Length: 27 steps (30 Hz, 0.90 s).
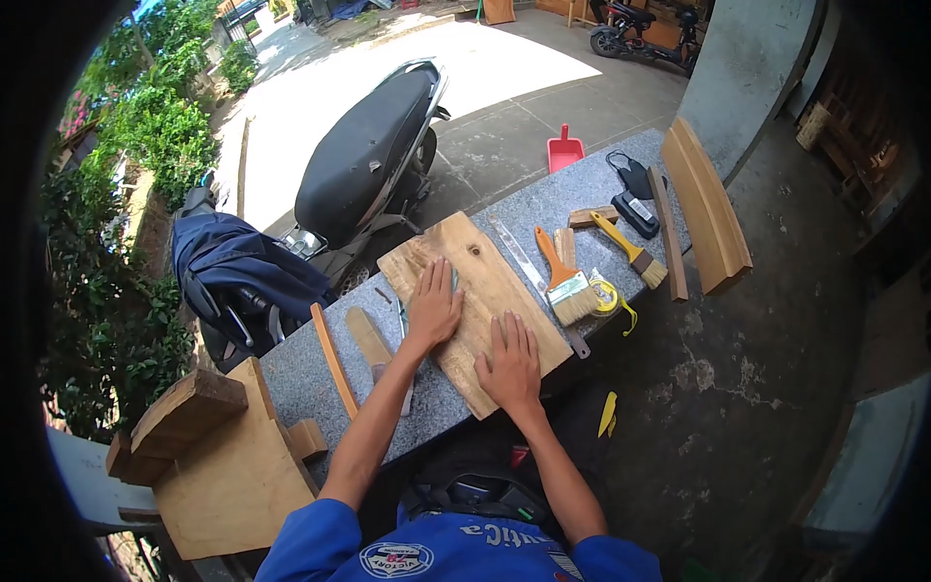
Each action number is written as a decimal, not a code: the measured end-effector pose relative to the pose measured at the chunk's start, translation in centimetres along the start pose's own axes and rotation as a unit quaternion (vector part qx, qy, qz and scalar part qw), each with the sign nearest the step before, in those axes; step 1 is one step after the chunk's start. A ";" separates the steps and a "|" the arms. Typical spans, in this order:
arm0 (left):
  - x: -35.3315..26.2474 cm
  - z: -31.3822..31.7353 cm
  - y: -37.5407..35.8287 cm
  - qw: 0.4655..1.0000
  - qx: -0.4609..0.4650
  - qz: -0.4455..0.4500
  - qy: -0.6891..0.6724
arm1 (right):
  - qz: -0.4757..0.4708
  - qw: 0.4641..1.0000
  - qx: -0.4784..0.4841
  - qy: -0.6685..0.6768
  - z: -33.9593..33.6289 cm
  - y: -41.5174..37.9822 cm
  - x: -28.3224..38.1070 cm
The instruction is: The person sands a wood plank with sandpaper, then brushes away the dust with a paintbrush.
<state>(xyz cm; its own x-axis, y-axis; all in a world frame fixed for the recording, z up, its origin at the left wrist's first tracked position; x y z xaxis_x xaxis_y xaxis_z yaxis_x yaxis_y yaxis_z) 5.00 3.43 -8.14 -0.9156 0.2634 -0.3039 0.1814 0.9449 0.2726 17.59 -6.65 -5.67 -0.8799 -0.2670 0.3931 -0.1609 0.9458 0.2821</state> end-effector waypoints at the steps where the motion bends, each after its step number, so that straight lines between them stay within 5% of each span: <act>1: -0.1 0.1 -0.1 1.000 -0.001 0.007 -0.002 | 0.000 1.000 -0.001 -0.001 0.0 0.0 0.0; 5: 1.0 -1.6 0.8 0.994 0.008 -0.011 -0.108 | -0.012 1.000 -0.007 -0.003 0.0 -0.1 -0.1; 8: 3.6 -3.9 0.8 0.976 0.021 -0.160 -0.144 | -0.012 1.000 -0.008 -0.003 0.1 -0.1 -0.2; 9: 4.3 -4.3 0.8 0.982 -0.009 -0.177 -0.062 | -0.007 1.000 -0.009 0.004 0.0 -0.2 -0.3; 13: 6.8 -2.2 1.7 0.943 0.031 -0.146 -0.296 | 0.015 0.996 0.009 0.082 0.2 0.1 -1.1; 15: 6.7 -0.5 1.7 0.872 0.159 -0.194 -0.421 | 0.046 0.980 0.022 0.190 0.2 0.6 -2.1; 19: 1.4 -0.9 0.0 0.670 0.301 -0.206 -0.646 | 0.108 0.861 0.007 0.497 0.6 2.7 -3.0; 22: -2.4 -3.1 -0.2 0.642 0.324 -0.138 -0.681 | 0.134 0.679 0.104 0.714 2.6 4.0 -2.3; 24: -2.2 -3.0 0.4 0.693 0.316 -0.104 -0.640 | 0.143 0.512 0.212 0.820 3.1 4.4 -0.3; 25: -2.1 -3.2 0.8 0.721 0.317 -0.072 -0.611 | 0.140 0.484 0.214 0.837 2.1 4.6 0.9; 27: -2.1 -3.5 1.4 0.742 0.314 -0.031 -0.592 | 0.145 0.577 0.218 0.774 2.4 5.3 1.2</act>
<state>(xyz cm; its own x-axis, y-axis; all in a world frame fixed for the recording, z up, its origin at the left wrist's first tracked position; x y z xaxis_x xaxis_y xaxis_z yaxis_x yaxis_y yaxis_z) 5.88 3.48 -3.92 -0.0408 -0.1490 -0.9880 0.6245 0.7680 -0.1416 14.56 -1.56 -5.84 0.5004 0.3875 0.7742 -0.5006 0.8591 -0.1065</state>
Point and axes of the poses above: each hand's wrist, its own y-axis towards the middle knuckle, its own z-axis out of the palm, x = y × z, the point moved 9 cm from there along y, towards the middle knuckle, and after that the axes turned 2 degrees about x, right-handed, at the moved point
